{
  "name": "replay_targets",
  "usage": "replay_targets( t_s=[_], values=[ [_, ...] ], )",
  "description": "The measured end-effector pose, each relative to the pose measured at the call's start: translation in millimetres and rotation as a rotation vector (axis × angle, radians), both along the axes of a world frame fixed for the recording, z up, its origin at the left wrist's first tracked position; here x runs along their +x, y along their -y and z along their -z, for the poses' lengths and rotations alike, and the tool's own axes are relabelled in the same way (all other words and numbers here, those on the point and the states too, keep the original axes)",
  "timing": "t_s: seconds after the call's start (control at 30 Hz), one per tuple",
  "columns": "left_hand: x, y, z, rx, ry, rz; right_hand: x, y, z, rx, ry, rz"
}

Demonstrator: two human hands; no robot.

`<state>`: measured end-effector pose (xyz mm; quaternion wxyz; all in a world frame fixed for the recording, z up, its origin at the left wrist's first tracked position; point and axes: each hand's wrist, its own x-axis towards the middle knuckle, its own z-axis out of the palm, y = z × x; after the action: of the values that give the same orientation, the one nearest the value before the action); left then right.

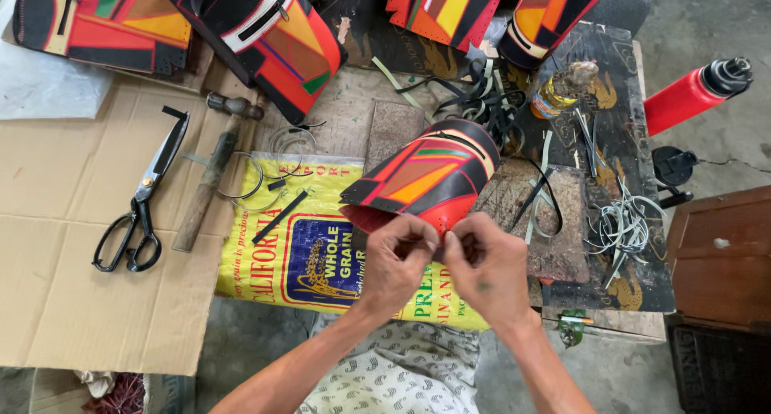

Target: The person folds and presses the edges of a colorful patchwork leather bag at a workbench, aligning the panels and pinching the seams closed by hand. They pick up shears to trim a strap or edge piece, then continue folding, turning, and pressing the bag to shape it.

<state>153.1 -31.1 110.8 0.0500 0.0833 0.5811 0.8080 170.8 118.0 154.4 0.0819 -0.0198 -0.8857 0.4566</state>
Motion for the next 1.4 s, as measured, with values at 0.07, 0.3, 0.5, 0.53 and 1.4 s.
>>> replay_targets(
  t_s=[0.07,0.3,0.5,0.53,1.4],
  values=[
    [0.3,0.0,-3.6,-0.008,0.011,0.014,-0.4,-4.1,-3.0,0.163,-0.117,-0.058],
    [-7.8,13.4,-48.8,0.733,0.441,0.176,-10.8,0.0,-13.4,-0.442,-0.221,0.004],
    [-1.5,9.6,-75.6,0.936,0.563,0.274,-26.1,13.2,-29.3,0.089,-0.433,-0.158],
    [-2.4,10.1,-75.1,0.962,0.583,0.28,-29.3,13.5,-30.5,0.102,-0.422,-0.164],
    [-49.4,4.3,-60.0,-0.706,-0.751,-0.067,21.0,-14.1,-34.4,0.032,-0.534,0.167]
  ],
)
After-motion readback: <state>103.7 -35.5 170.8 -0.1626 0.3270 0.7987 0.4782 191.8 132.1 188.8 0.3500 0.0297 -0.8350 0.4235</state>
